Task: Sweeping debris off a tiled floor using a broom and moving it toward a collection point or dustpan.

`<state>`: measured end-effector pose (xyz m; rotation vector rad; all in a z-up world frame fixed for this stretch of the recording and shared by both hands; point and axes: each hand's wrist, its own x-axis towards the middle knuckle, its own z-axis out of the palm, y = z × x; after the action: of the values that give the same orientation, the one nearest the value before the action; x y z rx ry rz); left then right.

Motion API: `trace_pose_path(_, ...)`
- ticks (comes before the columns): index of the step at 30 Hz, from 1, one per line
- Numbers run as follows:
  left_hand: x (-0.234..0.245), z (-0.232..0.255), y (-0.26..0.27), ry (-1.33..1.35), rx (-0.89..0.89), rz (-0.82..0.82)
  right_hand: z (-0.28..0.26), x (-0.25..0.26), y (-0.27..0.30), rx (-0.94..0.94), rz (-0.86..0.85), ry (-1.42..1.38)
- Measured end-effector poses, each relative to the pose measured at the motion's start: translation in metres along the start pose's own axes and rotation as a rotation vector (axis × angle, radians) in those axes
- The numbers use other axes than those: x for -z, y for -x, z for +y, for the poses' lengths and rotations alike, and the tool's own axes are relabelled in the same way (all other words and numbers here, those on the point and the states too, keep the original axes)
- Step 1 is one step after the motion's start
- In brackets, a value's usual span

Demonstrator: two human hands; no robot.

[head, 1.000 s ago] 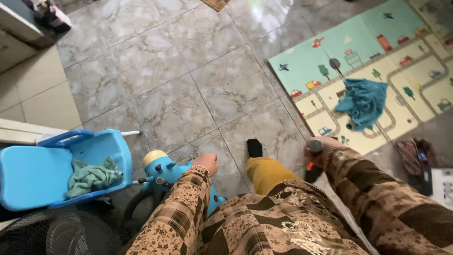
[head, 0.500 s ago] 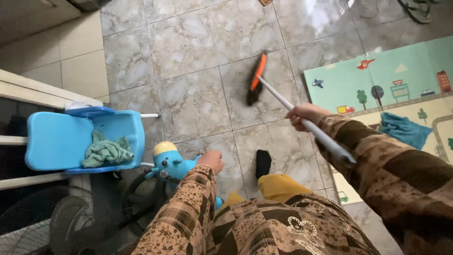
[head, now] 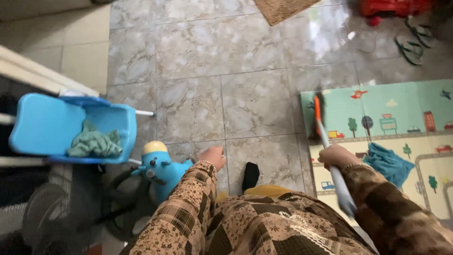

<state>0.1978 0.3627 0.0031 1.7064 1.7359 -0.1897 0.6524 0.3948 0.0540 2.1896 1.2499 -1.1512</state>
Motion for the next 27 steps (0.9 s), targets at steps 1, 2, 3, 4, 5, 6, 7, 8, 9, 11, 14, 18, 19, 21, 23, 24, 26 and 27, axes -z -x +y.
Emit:
trace_pose_path(1,0.003,-0.001,0.01,0.01,0.019,0.004,0.0,-0.004,-0.016,0.013,-0.007,0.017)
trace_pose_path(2,0.004,-0.002,0.02,0.04,0.047,-0.005,0.0,-0.008,-0.034,-0.053,-0.075,-0.22)
trace_pose_path(3,0.005,-0.003,0.031,0.07,0.074,-0.014,-0.001,-0.013,-0.052,-0.122,-0.146,-0.457)
trace_pose_path(4,-0.005,-0.016,0.036,0.084,0.096,-0.01,-0.003,-0.02,-0.075,-0.112,-0.155,-0.434)
trace_pose_path(5,-0.014,-0.028,0.041,0.091,0.108,0.01,-0.005,-0.028,-0.099,-0.158,-0.207,-0.585)
trace_pose_path(6,-0.024,-0.041,0.047,0.098,0.124,0.031,-0.009,-0.036,-0.124,-0.205,-0.261,-0.733)
trace_pose_path(7,-0.024,-0.048,0.058,0.111,0.149,0.036,-0.018,-0.042,-0.124,-0.195,-0.272,-0.708)
trace_pose_path(8,-0.024,-0.054,0.069,0.106,0.222,0.004,-0.035,-0.04,-0.133,-0.198,-0.336,-0.74)
trace_pose_path(9,-0.026,-0.06,0.081,0.101,0.295,-0.03,-0.058,-0.029,-0.142,-0.203,-0.401,-0.771)
trace_pose_path(11,-0.042,-0.079,0.094,0.111,0.331,-0.001,-0.102,-0.011,-0.109,-0.213,-0.535,-0.851)
trace_pose_path(14,-0.052,-0.095,0.112,0.16,0.367,0.022,-0.155,0.009,-0.066,-0.235,-0.726,-0.973)
trace_pose_path(18,-0.04,-0.082,0.136,0.172,0.44,0.018,-0.218,0.014,-0.069,-0.139,-1.094,-0.62)
trace_pose_path(19,-0.038,-0.081,0.139,0.172,0.447,0.02,-0.219,0.007,-0.066,-0.136,-1.1,-0.615)
trace_pose_path(21,-0.035,-0.075,0.141,0.189,0.433,0.0,-0.228,0.001,-0.06,0.106,-0.917,-0.571)
trace_pose_path(23,-0.05,-0.084,0.139,0.242,0.411,0.05,-0.222,-0.001,-0.02,0.197,-0.66,-0.495)
trace_pose_path(24,-0.057,-0.088,0.137,0.273,0.375,0.091,-0.216,-0.001,0.001,0.287,-0.405,-0.444)
trace_pose_path(26,-0.06,-0.086,0.143,0.28,0.377,0.111,-0.201,0.001,0.024,0.343,-0.377,-0.302)
trace_pose_path(27,-0.06,-0.085,0.146,0.277,0.381,0.127,-0.194,0.003,0.034,0.396,-0.356,-0.169)
